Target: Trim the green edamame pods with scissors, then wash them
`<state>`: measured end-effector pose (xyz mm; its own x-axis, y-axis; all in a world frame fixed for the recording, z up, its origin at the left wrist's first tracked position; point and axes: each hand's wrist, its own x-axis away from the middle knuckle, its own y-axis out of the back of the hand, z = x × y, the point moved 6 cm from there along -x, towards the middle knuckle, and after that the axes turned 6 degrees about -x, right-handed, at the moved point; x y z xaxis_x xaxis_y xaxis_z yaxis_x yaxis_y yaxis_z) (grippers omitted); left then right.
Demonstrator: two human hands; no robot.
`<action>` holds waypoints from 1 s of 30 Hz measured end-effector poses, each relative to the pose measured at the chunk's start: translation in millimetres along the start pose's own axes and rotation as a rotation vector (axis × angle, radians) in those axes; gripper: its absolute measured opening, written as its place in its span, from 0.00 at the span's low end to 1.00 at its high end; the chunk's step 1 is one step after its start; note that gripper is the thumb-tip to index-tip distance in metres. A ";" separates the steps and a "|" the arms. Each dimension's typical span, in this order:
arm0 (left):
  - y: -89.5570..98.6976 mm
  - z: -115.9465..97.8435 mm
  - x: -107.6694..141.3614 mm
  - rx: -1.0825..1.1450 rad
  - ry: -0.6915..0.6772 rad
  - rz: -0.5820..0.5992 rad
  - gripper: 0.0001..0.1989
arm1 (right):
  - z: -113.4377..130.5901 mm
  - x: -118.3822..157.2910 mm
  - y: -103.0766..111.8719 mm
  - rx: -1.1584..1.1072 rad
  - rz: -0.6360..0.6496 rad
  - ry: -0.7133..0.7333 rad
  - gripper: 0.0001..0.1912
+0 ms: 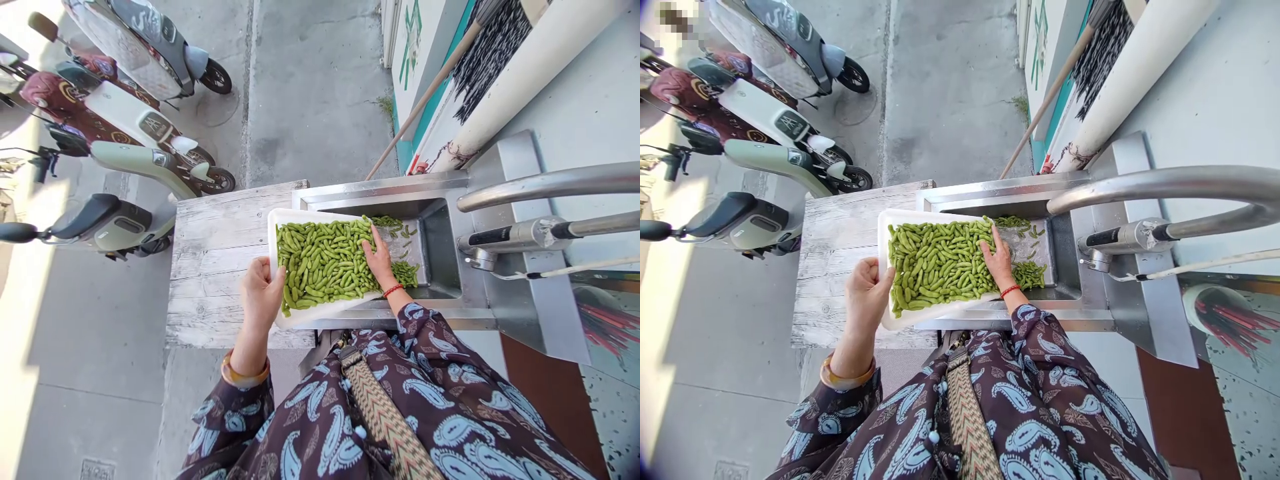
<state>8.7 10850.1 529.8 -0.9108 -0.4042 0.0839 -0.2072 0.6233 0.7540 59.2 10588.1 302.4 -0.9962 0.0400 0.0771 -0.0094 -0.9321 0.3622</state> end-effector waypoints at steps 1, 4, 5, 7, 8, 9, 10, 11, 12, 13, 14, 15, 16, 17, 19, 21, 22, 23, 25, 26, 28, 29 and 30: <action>0.0 -3.1 1.2 -0.006 -0.005 0.004 0.09 | -1.0 0.4 1.6 -0.009 -0.014 -0.018 0.39; 0.0 -11.1 5.0 -0.012 -0.017 0.012 0.09 | -2.4 1.5 6.1 -0.048 -0.047 -0.059 0.39; 0.2 -13.6 6.2 -0.006 -0.023 0.010 0.09 | -1.9 1.7 7.2 -0.057 -0.047 -0.057 0.39; 0.3 -18.6 8.4 0.011 -0.043 0.005 0.09 | -1.6 2.0 9.6 -0.068 -0.050 -0.061 0.40; 0.2 -21.2 9.4 0.020 -0.053 0.004 0.10 | -1.9 2.1 10.5 -0.072 -0.045 -0.069 0.40; -0.1 -23.6 10.2 0.031 -0.062 0.004 0.10 | -2.3 2.2 11.3 -0.075 -0.038 -0.078 0.40; -0.7 -26.1 10.9 0.042 -0.069 0.008 0.11 | -2.7 2.3 11.9 -0.079 -0.027 -0.088 0.40; -1.3 -28.6 11.5 0.055 -0.074 0.011 0.11 | -2.9 2.2 12.5 -0.085 -0.019 -0.095 0.40; -1.7 -31.0 11.9 0.067 -0.077 0.010 0.11 | -2.9 2.0 13.5 -0.094 -0.016 -0.100 0.40; -2.1 -33.2 12.2 0.079 -0.077 0.008 0.12 | -2.7 1.6 14.7 -0.106 -0.018 -0.102 0.40; -2.5 -35.3 12.4 0.088 -0.076 0.005 0.12 | -2.3 1.1 16.1 -0.120 -0.023 -0.104 0.40; -2.9 -37.2 12.7 0.098 -0.073 0.002 0.13 | -1.9 0.4 17.4 -0.135 -0.027 -0.104 0.41; -3.6 -39.2 12.9 0.107 -0.069 0.002 0.13 | -1.5 -0.4 18.5 -0.150 -0.027 -0.106 0.41; -4.5 -41.1 13.3 0.118 -0.067 0.005 0.13 | -1.1 -1.2 19.5 -0.162 -0.028 -0.107 0.42; -6.8 -45.5 14.5 0.141 -0.066 0.020 0.14 | -0.9 -2.6 21.5 -0.175 -0.029 -0.108 0.42; -8.9 -50.4 16.3 0.161 -0.067 0.034 0.15 | -1.6 -3.6 22.9 -0.185 -0.029 -0.108 0.43; -9.9 -53.0 17.3 0.167 -0.068 0.041 0.15 | -2.5 -4.0 23.3 -0.192 -0.027 -0.110 0.43; -10.7 -55.6 18.5 0.170 -0.070 0.047 0.15 | -3.7 -4.4 23.4 -0.201 -0.023 -0.114 0.43; -12.0 -61.1 21.0 0.168 -0.077 0.060 0.15 | -6.7 -5.0 23.4 -0.221 -0.013 -0.122 0.42; -12.7 -63.9 22.3 0.164 -0.082 0.068 0.15 | -8.2 -5.2 23.5 -0.228 -0.009 -0.126 0.42; -13.8 -69.4 24.7 0.154 -0.090 0.081 0.14 | -10.8 -5.8 23.6 -0.239 0.002 -0.130 0.42; -14.2 -72.0 25.9 0.150 -0.092 0.086 0.14 | -11.8 -6.1 23.7 -0.243 0.010 -0.131 0.42; -14.6 -74.6 27.1 0.146 -0.093 0.090 0.14 | -12.6 -6.3 23.9 -0.245 0.018 -0.133 0.42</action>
<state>13.7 10780.1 569.6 -0.9556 -0.2833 0.0813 -0.1669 0.7474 0.6430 64.2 10561.0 298.8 -0.9766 0.0547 0.2082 -0.0287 -0.9916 0.1258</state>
